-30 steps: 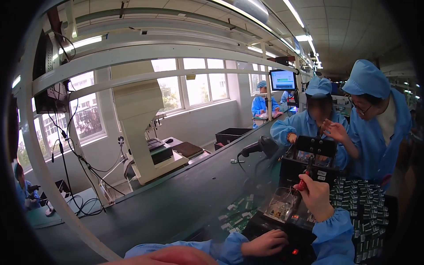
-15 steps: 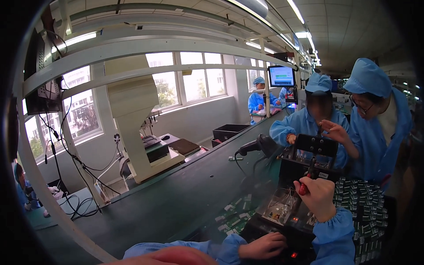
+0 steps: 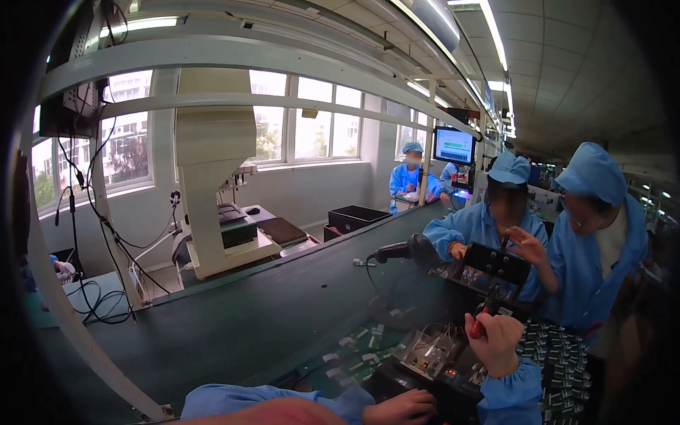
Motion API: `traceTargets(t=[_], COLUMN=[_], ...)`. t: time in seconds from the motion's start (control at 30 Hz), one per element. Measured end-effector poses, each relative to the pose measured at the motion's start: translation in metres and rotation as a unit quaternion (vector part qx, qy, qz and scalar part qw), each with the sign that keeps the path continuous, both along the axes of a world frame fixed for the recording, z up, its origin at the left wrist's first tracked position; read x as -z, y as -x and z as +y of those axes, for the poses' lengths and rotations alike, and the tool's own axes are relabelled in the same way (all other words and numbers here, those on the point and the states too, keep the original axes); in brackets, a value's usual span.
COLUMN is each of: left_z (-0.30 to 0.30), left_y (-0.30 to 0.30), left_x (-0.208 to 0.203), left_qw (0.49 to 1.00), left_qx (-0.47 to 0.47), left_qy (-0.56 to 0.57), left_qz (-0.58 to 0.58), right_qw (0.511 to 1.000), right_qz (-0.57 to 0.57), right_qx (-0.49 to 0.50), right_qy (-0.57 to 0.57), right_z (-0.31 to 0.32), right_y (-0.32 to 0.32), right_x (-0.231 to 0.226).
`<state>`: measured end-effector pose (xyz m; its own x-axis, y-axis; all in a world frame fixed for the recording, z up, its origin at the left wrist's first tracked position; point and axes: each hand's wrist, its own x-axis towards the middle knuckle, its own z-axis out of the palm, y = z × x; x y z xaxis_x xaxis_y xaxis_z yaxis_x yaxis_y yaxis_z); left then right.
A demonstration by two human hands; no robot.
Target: Testing and processing green PCB boards using a specialized industrial testing machine on a manufacturing line.
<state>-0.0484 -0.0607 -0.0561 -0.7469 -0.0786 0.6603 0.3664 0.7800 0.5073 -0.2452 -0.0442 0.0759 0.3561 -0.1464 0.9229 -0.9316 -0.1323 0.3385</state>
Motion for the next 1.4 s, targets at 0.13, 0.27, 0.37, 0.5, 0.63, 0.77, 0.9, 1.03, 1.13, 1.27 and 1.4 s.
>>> traceTargets(t=[0.13,0.27,0.37,0.5,0.63,0.77,0.9,1.03,1.13,1.27,1.4], left_z=[-0.005,-0.002,-0.001,0.000,-0.009,-0.009,-0.016,-0.015,-0.007,0.002,0.004], left_y=[0.000,-0.001,0.002,0.001,0.008,0.019,0.025,0.027,0.025,0.025,0.027], left_x=[0.004,0.003,0.008,0.005,0.019,0.044,0.048,0.046,0.042,0.039,0.036], left_qw=[1.000,0.999,0.999,0.999,1.000,0.999,0.994,0.993,0.993,0.991,0.989], left_qx=[0.005,0.001,-0.014,0.003,0.011,-0.027,-0.070,-0.098,-0.094,-0.117,-0.137], left_qy=[0.007,-0.001,0.017,-0.001,-0.005,0.002,0.014,0.000,-0.027,-0.030,-0.030], left_qz=[0.027,0.039,0.035,0.032,0.017,0.038,0.086,0.072,0.065,0.054,0.055], right_qw=[1.000,0.999,0.997,0.997,0.996,0.987,0.986,0.978,0.988,0.980,0.975], right_qz=[-0.009,-0.029,-0.067,-0.075,-0.093,-0.147,-0.149,-0.165,-0.084,-0.058,-0.014], right_qx=[-0.016,-0.002,-0.015,0.001,0.015,0.028,0.053,0.026,0.052,0.038,0.054], right_qy=[-0.004,-0.042,-0.030,-0.020,-0.003,-0.054,-0.059,-0.125,-0.115,-0.186,-0.215], right_z=[-0.007,-0.002,-0.007,-0.003,-0.007,-0.003,-0.009,0.000,0.013,0.029,0.036], right_y=[-0.006,-0.013,-0.010,-0.012,-0.007,-0.009,-0.011,0.002,-0.014,-0.007,0.006], right_x=[-0.004,-0.009,-0.002,0.001,0.000,0.010,0.007,0.014,-0.002,-0.005,-0.009])
